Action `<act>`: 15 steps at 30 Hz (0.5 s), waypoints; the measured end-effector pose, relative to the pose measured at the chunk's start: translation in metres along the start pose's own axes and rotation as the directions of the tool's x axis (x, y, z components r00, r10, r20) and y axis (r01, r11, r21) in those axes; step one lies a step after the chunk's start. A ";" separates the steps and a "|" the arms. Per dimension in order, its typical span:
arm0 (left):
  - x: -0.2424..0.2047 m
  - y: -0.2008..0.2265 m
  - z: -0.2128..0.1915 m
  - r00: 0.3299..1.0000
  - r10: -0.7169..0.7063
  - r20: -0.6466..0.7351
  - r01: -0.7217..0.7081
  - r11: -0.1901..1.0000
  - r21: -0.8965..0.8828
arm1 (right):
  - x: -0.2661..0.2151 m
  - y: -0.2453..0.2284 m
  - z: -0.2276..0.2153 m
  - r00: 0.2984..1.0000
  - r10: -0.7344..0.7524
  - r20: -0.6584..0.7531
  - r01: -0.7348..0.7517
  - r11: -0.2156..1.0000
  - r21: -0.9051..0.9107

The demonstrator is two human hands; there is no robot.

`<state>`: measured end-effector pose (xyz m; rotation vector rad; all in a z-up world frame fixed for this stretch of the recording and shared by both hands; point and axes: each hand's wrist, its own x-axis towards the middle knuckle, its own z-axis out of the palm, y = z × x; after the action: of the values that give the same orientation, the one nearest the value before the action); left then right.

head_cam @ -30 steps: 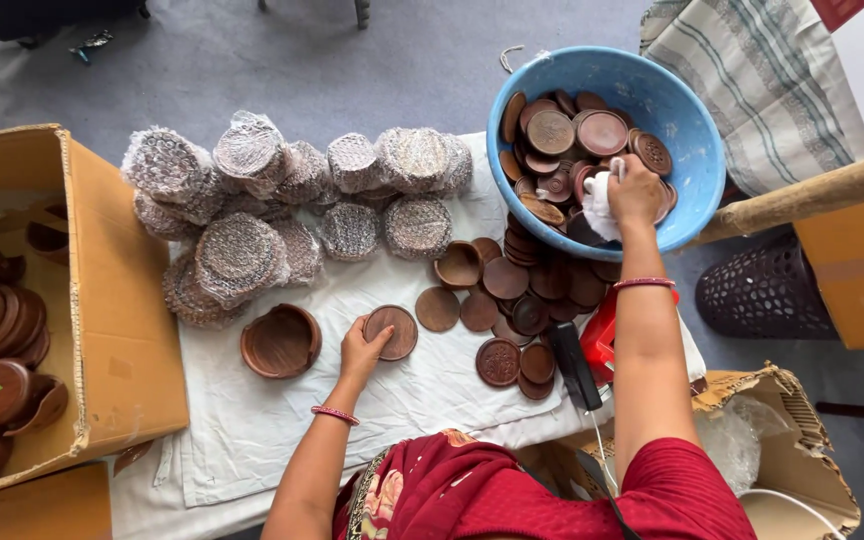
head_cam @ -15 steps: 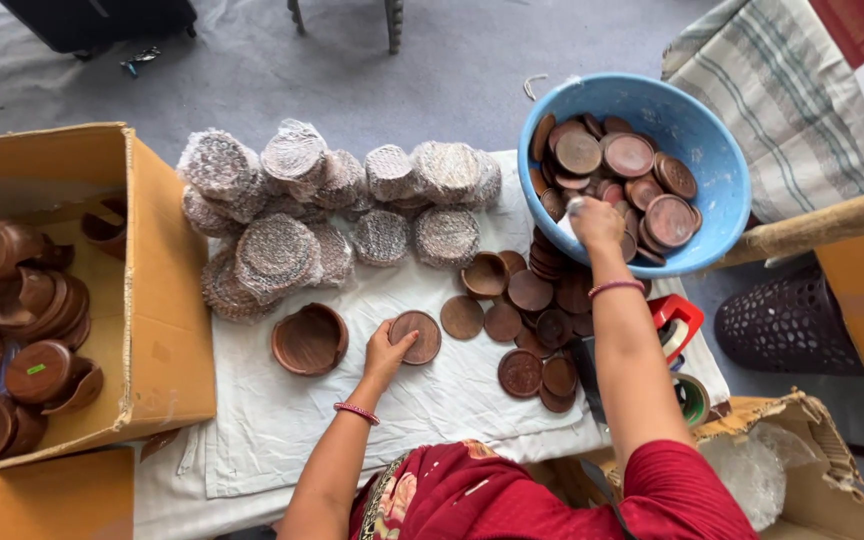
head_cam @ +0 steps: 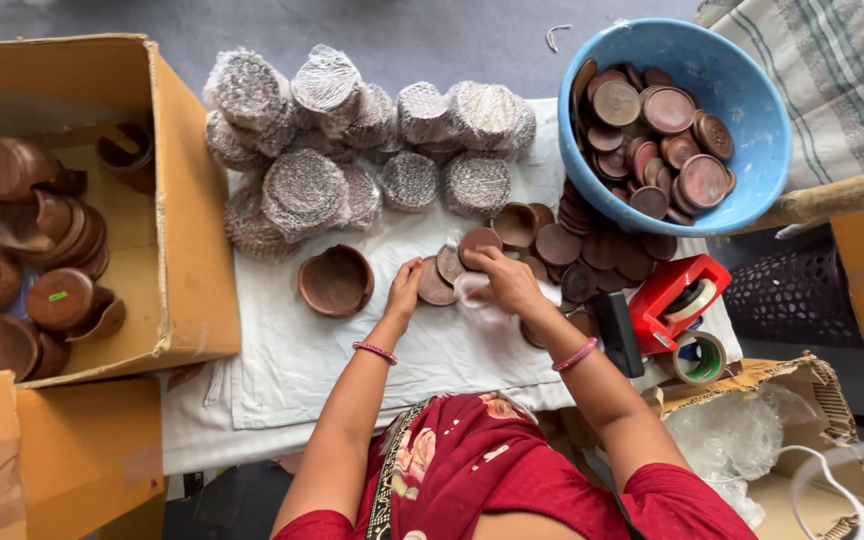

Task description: The person wipes the inside and outside of small wooden bowls with a white cloth. They pick up bowls from a blue basin and a cardboard box, clean them, and place them on the table or back into the basin.

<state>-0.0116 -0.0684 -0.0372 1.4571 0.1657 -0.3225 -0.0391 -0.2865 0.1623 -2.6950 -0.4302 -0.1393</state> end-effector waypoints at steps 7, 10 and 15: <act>-0.030 0.048 0.008 0.975 -0.217 0.044 0.219 0.975 -0.043 | 0.006 0.024 0.047 0.716 0.647 0.263 -0.682 0.569 0.460; -0.027 0.046 0.012 0.959 -0.282 -0.003 0.268 0.916 -0.297 | 0.015 0.026 0.104 0.778 0.614 -0.137 -0.256 0.509 0.822; -0.041 0.104 0.015 0.994 -0.024 0.111 0.103 0.595 -0.797 | 0.009 -0.061 0.164 0.855 0.205 -0.476 -0.012 0.926 0.378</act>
<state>-0.0188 -0.0707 0.0752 0.5161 0.2525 -0.3100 -0.0442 -0.1640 0.0369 -2.1910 -0.1159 -0.6559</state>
